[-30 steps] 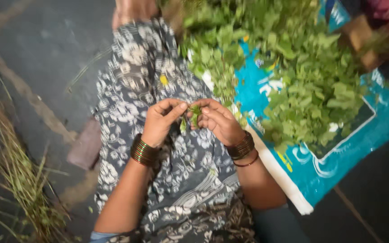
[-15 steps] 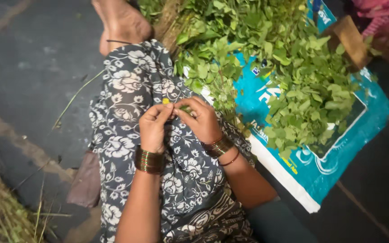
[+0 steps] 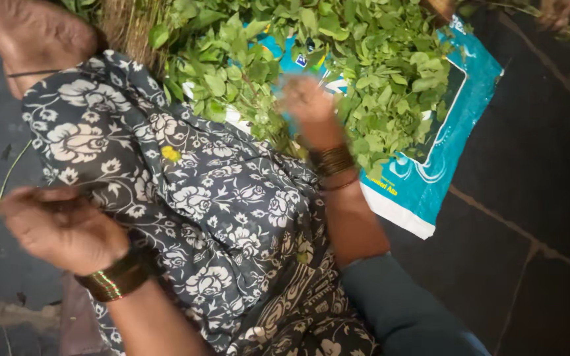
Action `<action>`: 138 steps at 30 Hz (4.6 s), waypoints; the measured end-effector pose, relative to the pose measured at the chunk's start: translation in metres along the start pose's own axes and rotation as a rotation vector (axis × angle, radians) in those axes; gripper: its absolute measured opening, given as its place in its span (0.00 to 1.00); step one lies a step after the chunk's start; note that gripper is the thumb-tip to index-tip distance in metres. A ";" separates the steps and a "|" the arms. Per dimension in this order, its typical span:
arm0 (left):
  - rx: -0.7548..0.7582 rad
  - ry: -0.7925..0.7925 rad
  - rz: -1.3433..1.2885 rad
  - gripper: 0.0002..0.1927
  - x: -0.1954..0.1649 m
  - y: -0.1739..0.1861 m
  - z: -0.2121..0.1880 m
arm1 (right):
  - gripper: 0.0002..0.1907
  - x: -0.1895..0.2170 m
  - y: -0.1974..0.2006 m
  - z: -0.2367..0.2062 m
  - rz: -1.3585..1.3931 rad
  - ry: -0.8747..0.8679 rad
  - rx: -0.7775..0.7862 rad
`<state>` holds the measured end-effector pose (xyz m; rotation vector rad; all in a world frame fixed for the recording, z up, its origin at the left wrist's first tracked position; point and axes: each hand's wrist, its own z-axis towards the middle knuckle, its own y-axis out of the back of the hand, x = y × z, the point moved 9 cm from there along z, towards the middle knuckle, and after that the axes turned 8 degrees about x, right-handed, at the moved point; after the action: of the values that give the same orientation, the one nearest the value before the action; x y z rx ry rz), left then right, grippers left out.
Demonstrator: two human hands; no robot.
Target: The person sits on the floor and strips green leaves from herb stems by hand, one stem at a time. The stripped leaves are dropped onto a growing pile on a blue sack, and the bare stems are tossed onto a discard pile on the floor to the side.
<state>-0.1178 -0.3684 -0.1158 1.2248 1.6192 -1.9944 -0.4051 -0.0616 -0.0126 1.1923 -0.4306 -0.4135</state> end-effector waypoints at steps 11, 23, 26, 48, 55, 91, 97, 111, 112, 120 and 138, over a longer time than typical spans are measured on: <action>-0.050 0.141 -0.363 0.20 0.017 0.031 0.019 | 0.27 -0.108 0.024 -0.061 -0.102 -0.556 -0.398; 0.077 0.038 0.204 0.07 0.013 -0.060 0.005 | 0.08 -0.028 -0.114 -0.027 0.163 -0.272 0.132; 0.185 0.167 0.297 0.05 0.029 -0.083 -0.006 | 0.08 -0.011 -0.125 -0.021 0.063 -0.252 0.163; 0.781 -0.208 1.074 0.16 0.008 -0.180 -0.085 | 0.08 0.028 -0.025 -0.026 1.408 -0.384 0.318; 0.702 -0.637 1.193 0.20 -0.053 -0.186 -0.098 | 0.09 0.130 -0.038 -0.010 1.734 -0.265 0.427; 0.486 0.142 0.392 0.14 -0.002 -0.104 -0.026 | 0.12 0.203 -0.046 0.018 1.313 -0.090 0.545; 0.467 0.371 0.245 0.15 0.023 -0.096 -0.032 | 0.12 0.207 -0.115 -0.011 2.042 -0.590 0.594; 0.079 0.263 0.050 0.16 0.039 -0.041 -0.004 | 0.13 0.286 -0.037 -0.149 1.842 -0.449 1.054; 0.131 0.284 0.111 0.16 0.042 -0.046 -0.007 | 0.13 0.274 -0.038 -0.155 1.841 -0.510 1.053; 0.497 0.032 0.590 0.13 0.015 -0.091 -0.025 | 0.13 0.127 -0.023 -0.088 1.781 -0.647 0.344; -0.310 -0.069 -0.238 0.29 -0.010 0.038 0.011 | 0.09 -0.102 0.021 -0.135 -0.054 -0.457 0.041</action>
<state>-0.0900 -0.3934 -0.1328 0.8752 2.0248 -1.7975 -0.4190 0.1053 -0.0449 1.1486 -0.8045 -0.7313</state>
